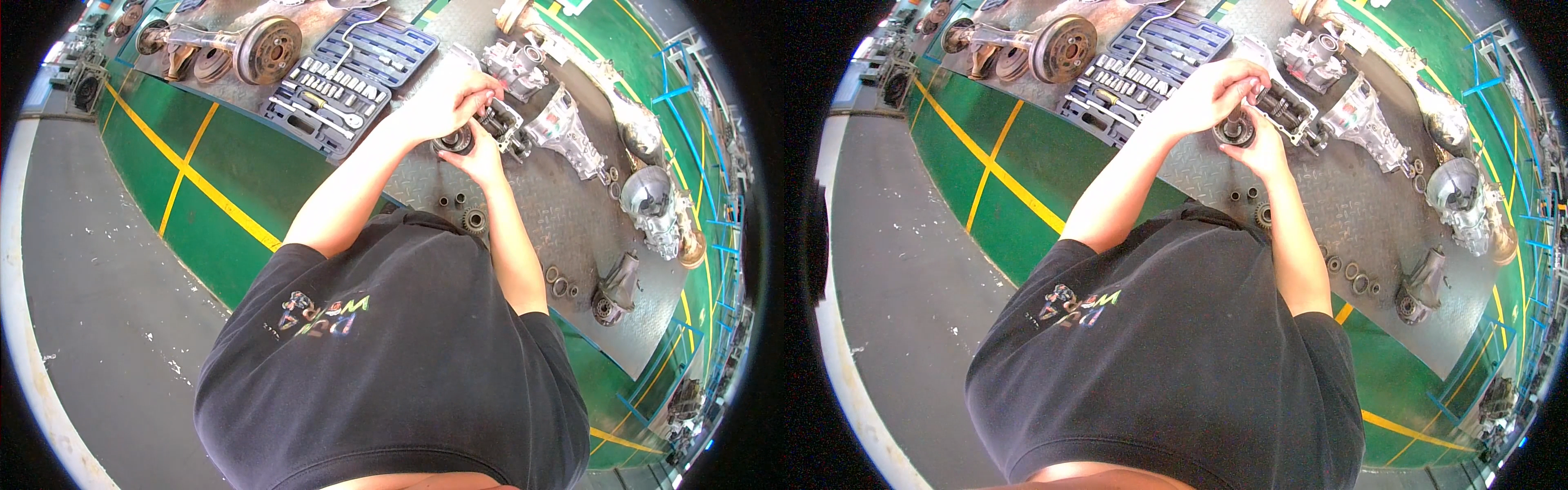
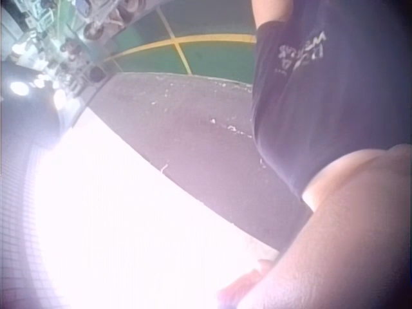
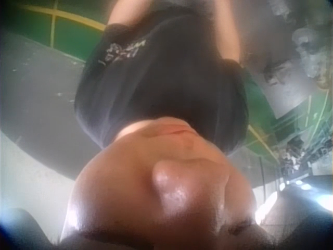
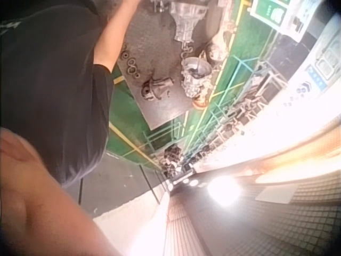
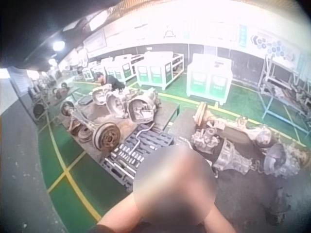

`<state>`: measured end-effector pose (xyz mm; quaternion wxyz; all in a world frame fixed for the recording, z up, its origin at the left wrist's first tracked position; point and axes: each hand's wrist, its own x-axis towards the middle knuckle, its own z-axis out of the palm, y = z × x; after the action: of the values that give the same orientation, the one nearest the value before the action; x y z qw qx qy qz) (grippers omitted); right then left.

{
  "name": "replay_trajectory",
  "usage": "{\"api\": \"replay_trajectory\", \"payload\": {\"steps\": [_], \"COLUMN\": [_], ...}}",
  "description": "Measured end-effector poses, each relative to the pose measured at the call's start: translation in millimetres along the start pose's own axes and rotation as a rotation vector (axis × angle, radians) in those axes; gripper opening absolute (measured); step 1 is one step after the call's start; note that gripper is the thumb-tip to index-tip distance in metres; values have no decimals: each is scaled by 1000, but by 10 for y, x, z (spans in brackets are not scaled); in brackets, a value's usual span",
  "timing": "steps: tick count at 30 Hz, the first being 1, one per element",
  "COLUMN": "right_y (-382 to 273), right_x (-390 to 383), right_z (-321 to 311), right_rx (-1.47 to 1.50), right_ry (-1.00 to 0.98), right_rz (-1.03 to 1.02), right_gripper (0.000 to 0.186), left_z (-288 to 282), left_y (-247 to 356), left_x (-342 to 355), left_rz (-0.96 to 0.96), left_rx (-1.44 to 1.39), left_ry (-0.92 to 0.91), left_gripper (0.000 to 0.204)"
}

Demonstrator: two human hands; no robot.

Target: Manipulating and assembling gears and shafts from a vehicle transmission on a workbench.

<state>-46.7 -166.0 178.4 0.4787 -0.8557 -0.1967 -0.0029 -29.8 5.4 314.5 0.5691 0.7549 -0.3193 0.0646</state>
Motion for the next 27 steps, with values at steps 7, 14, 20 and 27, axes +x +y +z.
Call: {"api": "replay_trajectory", "payload": {"steps": [7, 14, 20, 27], "right_y": [-17, -83, -65, 17], "right_x": [-10, -52, -69, -1], "right_z": [14, 68, 108, 103], "right_rx": [-36, -156, -151, -140], "right_ry": [30, 95, 130, 71], "right_rz": [-11, 14, -7, -37], "right_gripper": [89, 89, 85, 91], "left_z": [18, 35, 72, 66], "left_y": [-7, -22, -84, -59], "left_x": [1, 19, 54, 82], "left_rz": [-8, 32, 161, 65], "left_rx": [-27, 96, 170, 137], "left_ry": [32, 65, 161, 61], "left_gripper": [20, 20, 20, 19]}}
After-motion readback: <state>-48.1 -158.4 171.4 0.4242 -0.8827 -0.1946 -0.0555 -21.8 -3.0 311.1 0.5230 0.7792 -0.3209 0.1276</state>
